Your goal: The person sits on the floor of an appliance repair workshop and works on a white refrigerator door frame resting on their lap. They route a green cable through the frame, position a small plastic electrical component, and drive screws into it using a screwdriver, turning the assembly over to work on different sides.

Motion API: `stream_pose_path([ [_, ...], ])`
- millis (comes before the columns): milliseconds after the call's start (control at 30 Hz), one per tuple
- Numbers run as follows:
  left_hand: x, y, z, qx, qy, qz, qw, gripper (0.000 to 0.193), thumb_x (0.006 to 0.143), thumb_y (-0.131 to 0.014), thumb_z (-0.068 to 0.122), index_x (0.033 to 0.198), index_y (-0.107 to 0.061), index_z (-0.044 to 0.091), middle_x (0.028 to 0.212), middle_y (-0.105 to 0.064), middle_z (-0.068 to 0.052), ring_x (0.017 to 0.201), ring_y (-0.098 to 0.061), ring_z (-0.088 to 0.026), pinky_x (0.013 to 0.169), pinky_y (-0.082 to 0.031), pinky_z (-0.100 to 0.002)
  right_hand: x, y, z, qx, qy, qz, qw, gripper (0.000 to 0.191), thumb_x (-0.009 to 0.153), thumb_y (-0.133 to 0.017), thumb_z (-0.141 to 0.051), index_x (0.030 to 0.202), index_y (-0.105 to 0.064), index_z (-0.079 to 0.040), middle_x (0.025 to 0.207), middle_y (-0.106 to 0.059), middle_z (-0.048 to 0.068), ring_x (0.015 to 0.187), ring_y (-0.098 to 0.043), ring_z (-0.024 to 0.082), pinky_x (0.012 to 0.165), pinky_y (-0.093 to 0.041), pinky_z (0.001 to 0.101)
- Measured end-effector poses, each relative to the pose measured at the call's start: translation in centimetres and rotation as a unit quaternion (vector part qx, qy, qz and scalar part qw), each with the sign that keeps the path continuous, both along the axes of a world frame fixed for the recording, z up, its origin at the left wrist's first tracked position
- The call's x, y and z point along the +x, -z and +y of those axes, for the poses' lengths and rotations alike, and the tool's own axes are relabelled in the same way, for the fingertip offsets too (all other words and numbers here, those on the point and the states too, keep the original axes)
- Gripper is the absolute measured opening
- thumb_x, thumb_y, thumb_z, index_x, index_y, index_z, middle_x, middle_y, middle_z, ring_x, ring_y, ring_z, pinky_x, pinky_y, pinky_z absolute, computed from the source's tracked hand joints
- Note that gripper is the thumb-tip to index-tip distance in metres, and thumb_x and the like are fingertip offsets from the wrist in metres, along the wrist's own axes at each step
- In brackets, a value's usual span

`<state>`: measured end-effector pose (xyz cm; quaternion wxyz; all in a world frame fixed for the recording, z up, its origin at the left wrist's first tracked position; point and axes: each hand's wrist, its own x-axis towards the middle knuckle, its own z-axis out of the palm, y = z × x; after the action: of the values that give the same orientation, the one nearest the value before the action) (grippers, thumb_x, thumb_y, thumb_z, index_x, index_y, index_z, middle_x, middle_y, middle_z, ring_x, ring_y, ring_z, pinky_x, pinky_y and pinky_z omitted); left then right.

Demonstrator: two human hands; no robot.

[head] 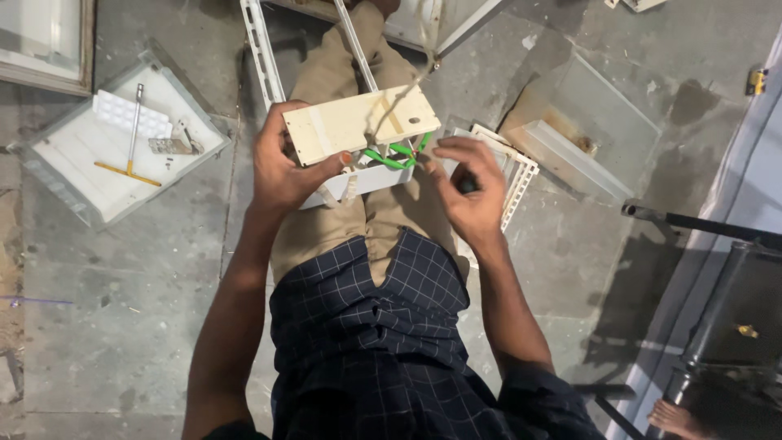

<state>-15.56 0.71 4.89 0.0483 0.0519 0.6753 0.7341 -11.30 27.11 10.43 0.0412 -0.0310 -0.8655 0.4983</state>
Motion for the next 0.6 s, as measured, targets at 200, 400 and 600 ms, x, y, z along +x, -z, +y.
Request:
stream_pose_path([
  [200, -0.1, 0.5, 0.5, 0.034, -0.003, -0.016, 0.999, 0.063, 0.085, -0.089, 0.008, 0.133, -0.048, 0.001, 0.117, -0.069, -0.011, 0.107, -0.072, -0.016, 0.089, -0.063, -0.031, 0.1, 1.8, -0.8, 0.03, -0.01, -0.038, 0.999, 0.045, 0.088, -0.083, -0.011, 0.129, -0.068, -0.008, 0.133, -0.067, 0.008, 0.076, -0.064, 0.007, 0.06, -0.053, 0.0228],
  [400, 0.0, 0.6, 0.4, 0.039, -0.018, -0.05, 0.998, 0.06, 0.084, -0.087, 0.009, 0.13, -0.049, 0.001, 0.113, -0.07, -0.01, 0.101, -0.072, -0.015, 0.085, -0.063, -0.031, -1.2, 2.5, 0.0, 0.057, -0.089, -0.004, 0.994, 0.039, 0.093, -0.082, -0.011, 0.13, -0.068, -0.009, 0.139, -0.066, 0.009, 0.086, -0.066, 0.01, 0.068, -0.054, 0.0249],
  [600, -0.3, 1.7, 0.2, 0.057, -0.038, -0.008, 0.998, 0.06, 0.092, -0.086, 0.015, 0.136, -0.047, 0.002, 0.121, -0.065, -0.009, 0.112, -0.067, -0.015, 0.102, -0.057, -0.032, -3.0, 3.6, 0.8, -0.016, -0.147, -0.039, 0.988, 0.036, 0.099, -0.076, -0.013, 0.133, -0.066, -0.007, 0.136, -0.066, 0.008, 0.093, -0.064, 0.011, 0.07, -0.05, 0.0256],
])
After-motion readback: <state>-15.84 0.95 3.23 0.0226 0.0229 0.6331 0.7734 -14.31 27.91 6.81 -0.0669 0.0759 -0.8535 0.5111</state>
